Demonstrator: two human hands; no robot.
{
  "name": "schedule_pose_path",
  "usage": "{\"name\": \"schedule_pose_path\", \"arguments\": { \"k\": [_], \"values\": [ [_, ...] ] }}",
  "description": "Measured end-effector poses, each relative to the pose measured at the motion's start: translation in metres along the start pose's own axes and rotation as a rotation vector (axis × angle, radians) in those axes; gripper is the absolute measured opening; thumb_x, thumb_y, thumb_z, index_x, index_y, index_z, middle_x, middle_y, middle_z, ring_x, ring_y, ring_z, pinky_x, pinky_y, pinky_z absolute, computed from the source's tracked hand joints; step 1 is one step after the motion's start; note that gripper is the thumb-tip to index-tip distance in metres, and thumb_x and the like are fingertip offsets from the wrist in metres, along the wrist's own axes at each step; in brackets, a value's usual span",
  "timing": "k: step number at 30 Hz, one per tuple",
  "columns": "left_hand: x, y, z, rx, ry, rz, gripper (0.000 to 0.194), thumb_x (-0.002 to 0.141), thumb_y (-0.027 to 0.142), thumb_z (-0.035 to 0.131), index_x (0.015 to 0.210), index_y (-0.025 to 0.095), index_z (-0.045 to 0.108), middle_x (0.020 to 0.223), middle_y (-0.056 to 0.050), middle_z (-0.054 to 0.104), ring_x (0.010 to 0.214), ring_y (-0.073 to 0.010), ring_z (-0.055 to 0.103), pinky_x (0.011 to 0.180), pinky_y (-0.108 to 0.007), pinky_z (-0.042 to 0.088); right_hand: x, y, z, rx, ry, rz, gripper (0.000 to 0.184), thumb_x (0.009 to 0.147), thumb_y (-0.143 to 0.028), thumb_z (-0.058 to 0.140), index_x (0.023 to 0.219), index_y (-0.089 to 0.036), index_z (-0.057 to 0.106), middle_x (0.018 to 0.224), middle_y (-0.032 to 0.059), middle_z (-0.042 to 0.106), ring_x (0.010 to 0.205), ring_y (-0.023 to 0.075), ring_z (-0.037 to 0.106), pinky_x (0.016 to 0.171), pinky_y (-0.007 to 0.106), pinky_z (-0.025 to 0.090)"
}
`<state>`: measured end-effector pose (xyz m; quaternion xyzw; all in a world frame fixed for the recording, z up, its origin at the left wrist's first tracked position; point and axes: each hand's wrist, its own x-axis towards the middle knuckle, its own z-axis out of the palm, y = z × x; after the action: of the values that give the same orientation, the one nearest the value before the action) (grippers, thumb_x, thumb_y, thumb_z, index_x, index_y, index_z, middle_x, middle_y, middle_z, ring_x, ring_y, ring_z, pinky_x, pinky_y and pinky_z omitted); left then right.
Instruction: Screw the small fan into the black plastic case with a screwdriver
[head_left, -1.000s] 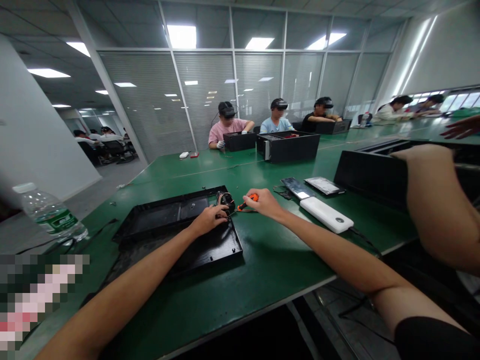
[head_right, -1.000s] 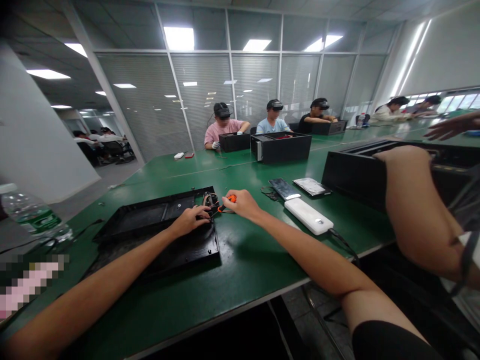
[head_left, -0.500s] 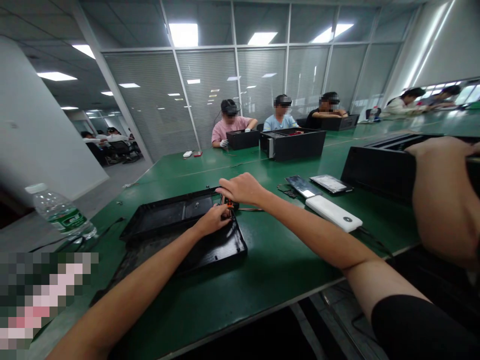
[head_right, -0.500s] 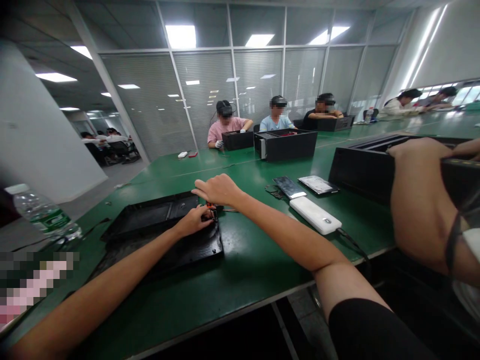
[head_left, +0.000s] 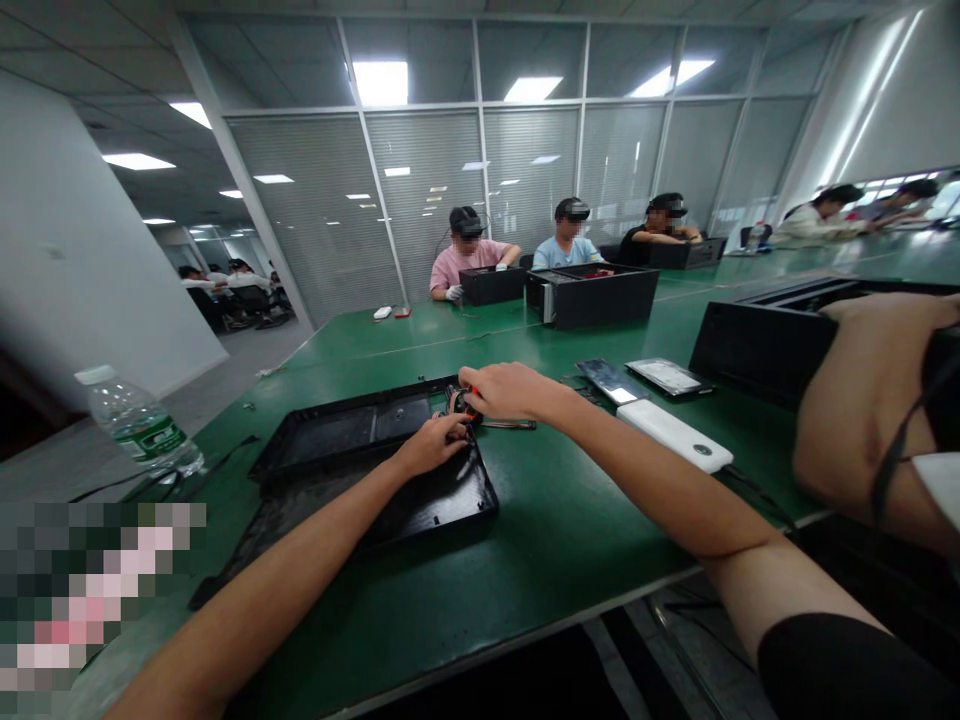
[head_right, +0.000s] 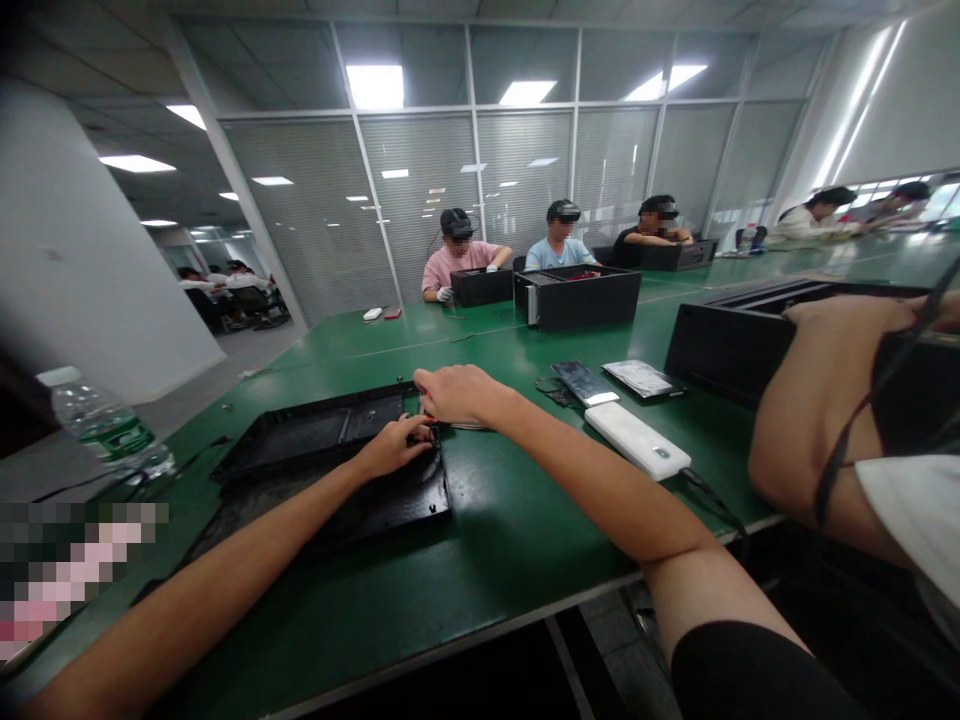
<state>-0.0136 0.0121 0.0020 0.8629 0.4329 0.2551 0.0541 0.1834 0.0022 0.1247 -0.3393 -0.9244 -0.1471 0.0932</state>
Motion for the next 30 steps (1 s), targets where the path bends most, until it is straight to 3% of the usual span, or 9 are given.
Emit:
{"name": "schedule_pose_path", "arguments": {
  "k": [4,7,11,14,17,20,22,25,30],
  "values": [
    [0.0,0.0,-0.001,-0.096,0.03,-0.029,0.036,0.073,0.016,0.06,0.107,0.017,0.049,0.083,0.0,0.066,0.078,-0.0133,0.061,0.093,-0.037,0.038,0.0,0.004,-0.004,-0.038,0.007,0.08,0.049,0.088,-0.05,0.028,0.09,-0.015,0.063,0.09,0.0144,0.065,0.085,0.0257,0.06,0.068,0.031,0.04],
    [0.001,0.001,0.0,-0.171,0.051,-0.054,0.026,0.073,0.017,0.061,0.098,0.015,0.055,0.082,-0.001,0.066,0.075,-0.0127,0.061,0.079,-0.028,0.046,-0.007,0.022,-0.013,0.035,0.046,0.092,0.044,0.087,-0.048,0.034,0.09,-0.017,0.065,0.085,0.0117,0.066,0.081,0.0227,0.06,0.067,0.028,0.039],
    [0.004,0.004,-0.004,-0.17,0.115,-0.103,0.02,0.075,0.022,0.059,0.094,0.015,0.06,0.084,-0.004,0.066,0.075,-0.0138,0.061,0.075,-0.027,0.048,-0.029,0.051,-0.019,0.269,0.265,0.081,0.039,0.087,-0.044,0.037,0.088,-0.016,0.063,0.08,0.0071,0.065,0.074,0.0165,0.059,0.065,0.025,0.037],
    [0.004,0.01,-0.018,-0.137,0.125,-0.088,0.024,0.078,0.024,0.057,0.099,0.015,0.061,0.087,-0.005,0.066,0.077,-0.0143,0.061,0.074,-0.026,0.047,-0.042,0.062,-0.002,0.609,0.411,0.129,0.036,0.087,-0.044,0.037,0.087,-0.014,0.058,0.073,0.0043,0.062,0.064,0.0127,0.057,0.062,0.024,0.038],
    [-0.005,0.02,-0.033,-0.037,-0.093,0.04,0.02,0.079,0.023,0.056,0.096,0.017,0.063,0.088,-0.004,0.066,0.08,-0.0145,0.061,0.078,-0.026,0.045,-0.046,0.058,0.029,1.056,0.341,0.141,0.032,0.087,-0.045,0.037,0.091,-0.014,0.045,0.069,0.0023,0.06,0.06,0.0114,0.057,0.059,0.024,0.042],
    [-0.025,0.034,-0.045,0.031,-0.353,0.129,0.02,0.079,0.017,0.054,0.096,0.02,0.064,0.092,-0.003,0.066,0.087,-0.0151,0.059,0.083,-0.025,0.042,-0.045,0.04,0.053,1.227,0.069,0.0,0.03,0.084,-0.04,0.044,0.098,-0.014,0.037,0.075,0.0025,0.06,0.065,0.0117,0.057,0.061,0.025,0.044],
    [-0.038,0.039,-0.053,0.055,-0.4,0.129,0.03,0.077,0.013,0.053,0.105,0.022,0.06,0.103,-0.004,0.063,0.096,-0.0163,0.056,0.088,-0.027,0.04,-0.047,0.019,0.061,1.126,0.007,-0.086,0.034,0.082,-0.036,0.05,0.103,-0.014,0.036,0.083,0.0042,0.059,0.071,0.0118,0.055,0.063,0.025,0.044],
    [-0.05,0.03,-0.072,0.082,-0.343,0.072,0.042,0.076,0.011,0.048,0.117,0.023,0.052,0.114,-0.004,0.057,0.102,-0.0162,0.053,0.091,-0.028,0.038,-0.055,-0.018,0.066,0.772,0.109,-0.234,0.034,0.078,-0.036,0.053,0.103,-0.014,0.045,0.095,0.0067,0.054,0.08,0.0135,0.052,0.068,0.026,0.041],
    [-0.056,-0.034,-0.105,0.222,-0.151,-0.163,0.031,0.082,0.025,0.042,0.107,0.016,0.058,0.105,-0.007,0.06,0.094,-0.0175,0.055,0.087,-0.029,0.04,-0.069,-0.066,0.082,0.163,0.157,-0.515,0.031,0.083,-0.043,0.044,0.078,-0.013,0.054,0.081,0.0066,0.054,0.069,0.0147,0.049,0.052,0.025,0.032]
  ]
}}
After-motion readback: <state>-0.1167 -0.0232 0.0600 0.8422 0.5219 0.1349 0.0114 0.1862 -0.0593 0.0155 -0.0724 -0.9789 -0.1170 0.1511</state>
